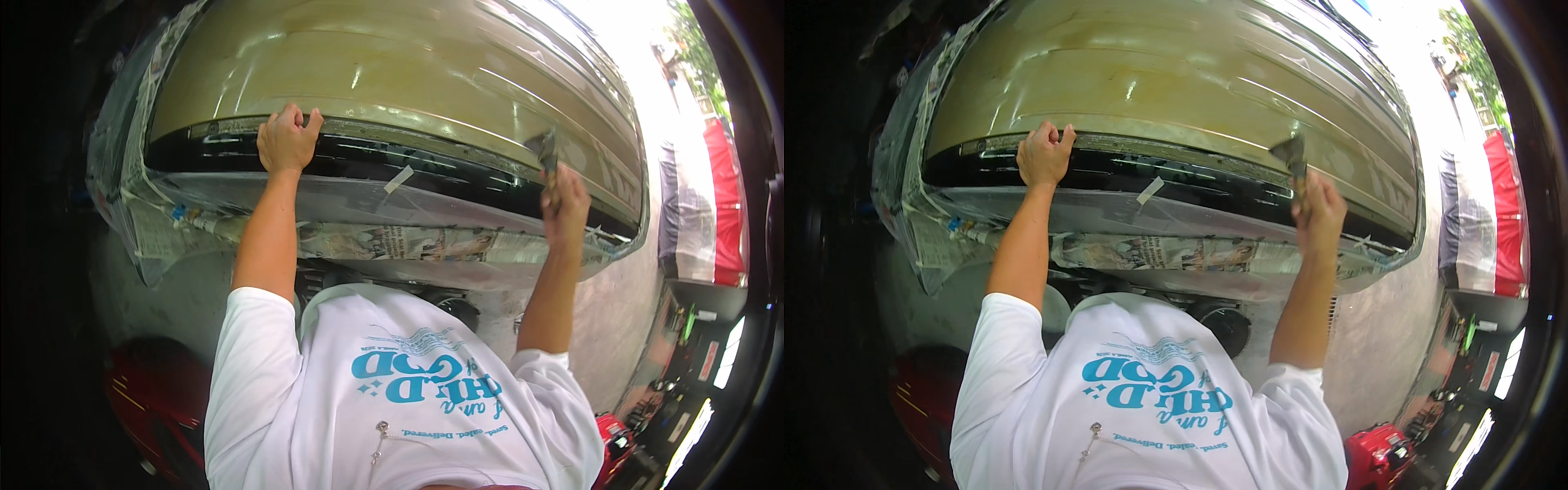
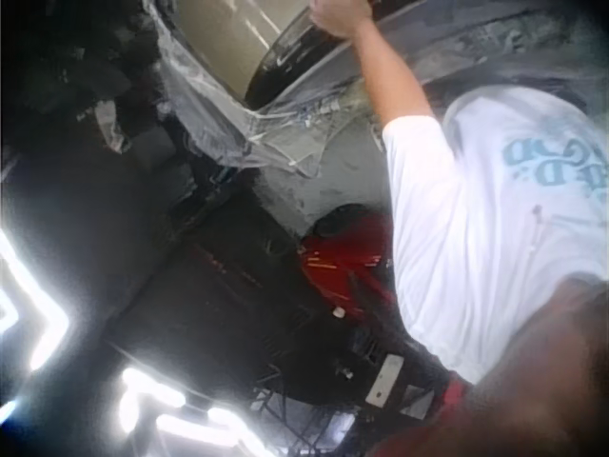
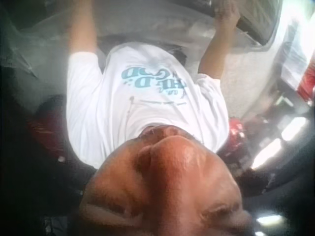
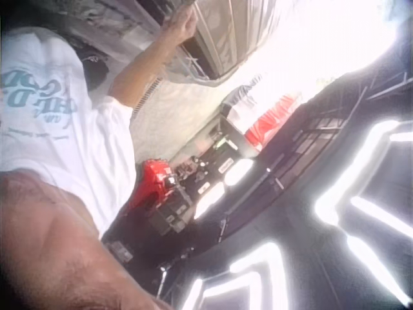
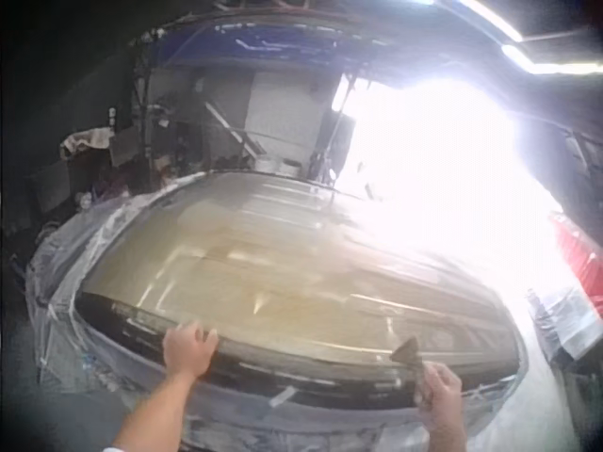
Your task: The person uses a small brush to apply a light-colored paint or primer along the edge of a car hood where it meets the windshield. The person repeatedly brushes the same narrow seam area while the surrounding body is masked with newspaper and plastic.
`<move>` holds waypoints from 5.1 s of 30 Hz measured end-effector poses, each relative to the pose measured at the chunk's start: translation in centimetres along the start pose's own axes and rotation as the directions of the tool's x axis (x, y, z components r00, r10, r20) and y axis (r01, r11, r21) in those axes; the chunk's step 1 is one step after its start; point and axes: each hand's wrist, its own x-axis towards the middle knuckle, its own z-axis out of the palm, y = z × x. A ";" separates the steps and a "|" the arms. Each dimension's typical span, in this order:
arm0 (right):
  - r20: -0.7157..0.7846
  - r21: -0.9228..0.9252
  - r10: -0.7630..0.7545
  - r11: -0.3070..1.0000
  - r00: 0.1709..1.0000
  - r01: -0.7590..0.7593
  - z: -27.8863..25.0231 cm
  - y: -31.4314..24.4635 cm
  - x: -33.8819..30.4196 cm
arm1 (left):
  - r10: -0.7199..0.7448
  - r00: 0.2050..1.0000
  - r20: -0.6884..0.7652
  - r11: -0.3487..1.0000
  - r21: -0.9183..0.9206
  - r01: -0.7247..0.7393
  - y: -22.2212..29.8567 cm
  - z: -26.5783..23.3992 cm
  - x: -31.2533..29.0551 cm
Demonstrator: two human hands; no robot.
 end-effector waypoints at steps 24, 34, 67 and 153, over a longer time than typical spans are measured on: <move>-0.146 0.343 0.336 0.899 0.931 -0.271 4.3 9.0 -26.3 | 0.563 0.311 0.765 0.589 -0.636 0.498 11.0 -4.7 -16.5; 0.051 0.123 0.394 0.909 0.918 -0.397 6.3 8.7 -26.6 | 0.505 0.319 0.802 0.624 -0.594 0.507 9.0 -6.2 -17.4; 0.408 -0.072 0.452 0.882 0.793 -0.465 12.5 8.2 -19.3 | -0.939 -0.251 -0.234 -0.051 -0.627 0.777 -45.3 -20.2 -35.1; -0.149 0.929 0.361 0.370 0.921 0.006 -2.1 10.2 -22.8 | 0.092 0.994 -0.054 0.995 0.032 -0.090 -3.0 -0.6 -0.1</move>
